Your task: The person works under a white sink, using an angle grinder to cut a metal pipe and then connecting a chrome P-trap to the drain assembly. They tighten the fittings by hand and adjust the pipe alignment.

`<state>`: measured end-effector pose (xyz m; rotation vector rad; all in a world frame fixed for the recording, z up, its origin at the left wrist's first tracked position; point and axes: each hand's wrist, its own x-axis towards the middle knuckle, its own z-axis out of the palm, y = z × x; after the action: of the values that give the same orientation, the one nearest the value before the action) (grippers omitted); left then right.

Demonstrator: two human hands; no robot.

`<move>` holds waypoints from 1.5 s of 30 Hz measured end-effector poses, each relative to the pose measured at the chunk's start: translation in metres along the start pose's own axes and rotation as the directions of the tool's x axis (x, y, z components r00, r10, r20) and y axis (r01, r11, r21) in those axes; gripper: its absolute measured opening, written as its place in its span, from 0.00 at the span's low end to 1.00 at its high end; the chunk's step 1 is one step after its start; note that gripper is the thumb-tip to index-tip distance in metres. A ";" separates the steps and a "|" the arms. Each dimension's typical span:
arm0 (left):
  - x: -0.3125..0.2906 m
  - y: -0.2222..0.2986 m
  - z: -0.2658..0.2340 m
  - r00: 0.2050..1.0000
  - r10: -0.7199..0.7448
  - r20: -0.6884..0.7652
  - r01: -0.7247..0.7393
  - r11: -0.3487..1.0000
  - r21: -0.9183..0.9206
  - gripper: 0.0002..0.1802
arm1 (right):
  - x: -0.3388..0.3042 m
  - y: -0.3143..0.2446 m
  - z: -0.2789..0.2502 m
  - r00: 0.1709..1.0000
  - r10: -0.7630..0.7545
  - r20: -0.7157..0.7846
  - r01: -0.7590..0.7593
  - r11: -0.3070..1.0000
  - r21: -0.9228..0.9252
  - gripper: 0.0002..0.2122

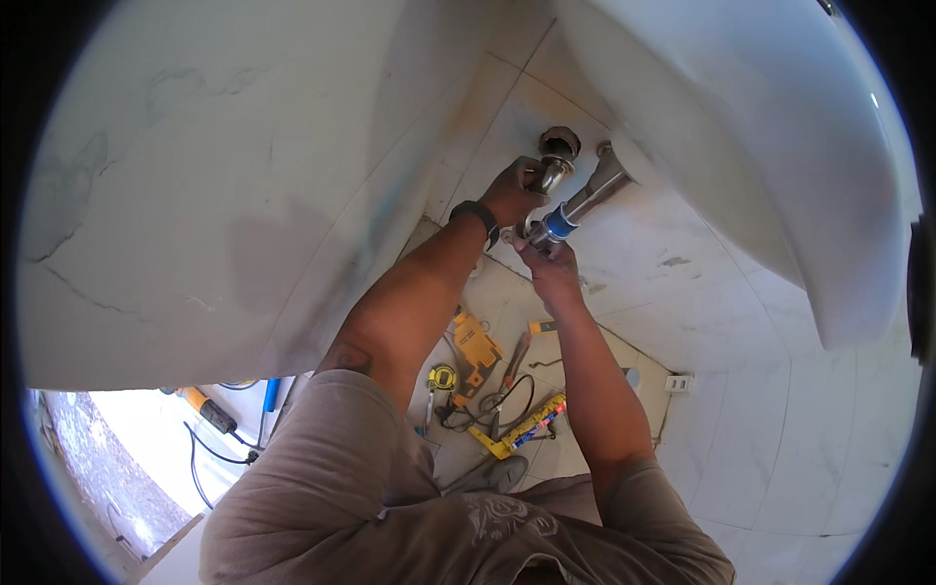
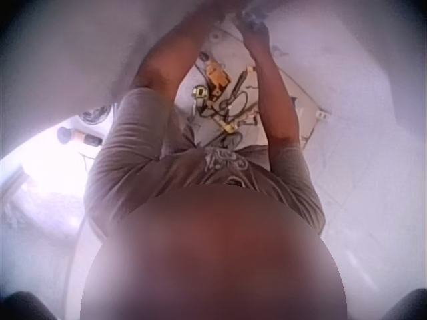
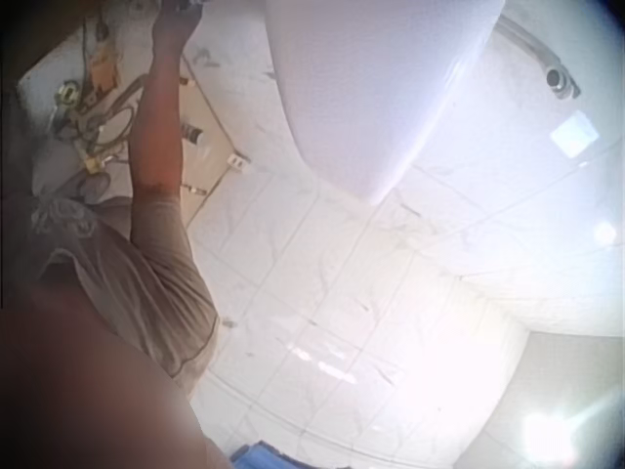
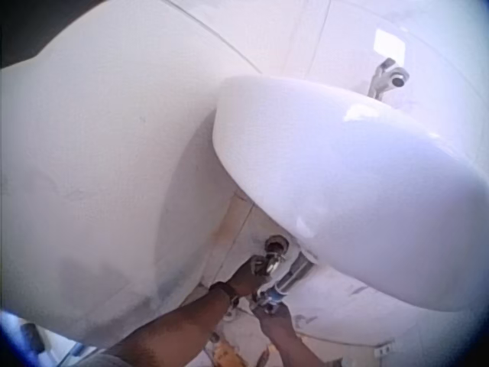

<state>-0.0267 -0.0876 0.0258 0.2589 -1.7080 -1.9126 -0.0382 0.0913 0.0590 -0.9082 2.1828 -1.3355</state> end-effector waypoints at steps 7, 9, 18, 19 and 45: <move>0.001 -0.004 0.000 0.996 -0.082 -0.038 0.079 0.994 -0.080 0.36 | 0.002 0.006 -0.005 0.996 -0.081 0.026 0.083 0.995 -0.062 0.19; -0.001 -0.002 -0.003 0.996 -0.086 -0.011 0.085 0.990 -0.111 0.36 | 0.003 0.008 -0.005 0.996 -0.084 0.034 0.086 0.994 -0.068 0.20; 0.001 0.009 -0.019 0.985 -0.088 0.149 0.075 0.993 0.093 0.36 | -0.001 0.002 -0.003 0.997 -0.081 0.017 0.082 0.995 -0.054 0.19; 0.000 0.008 -0.020 0.985 -0.087 0.148 0.071 0.991 0.111 0.36 | -0.001 0.001 -0.003 0.997 -0.075 0.017 0.076 0.994 -0.074 0.19; -0.037 -0.005 0.032 0.951 -0.213 -0.224 0.146 0.948 -0.283 0.24 | 0.126 -0.001 -0.044 0.900 0.226 0.372 -0.421 0.668 0.614 0.23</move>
<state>-0.0133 -0.0407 0.0185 0.5473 -1.2847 -2.1108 -0.1540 0.0275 0.0776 -0.3416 1.3633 -1.5482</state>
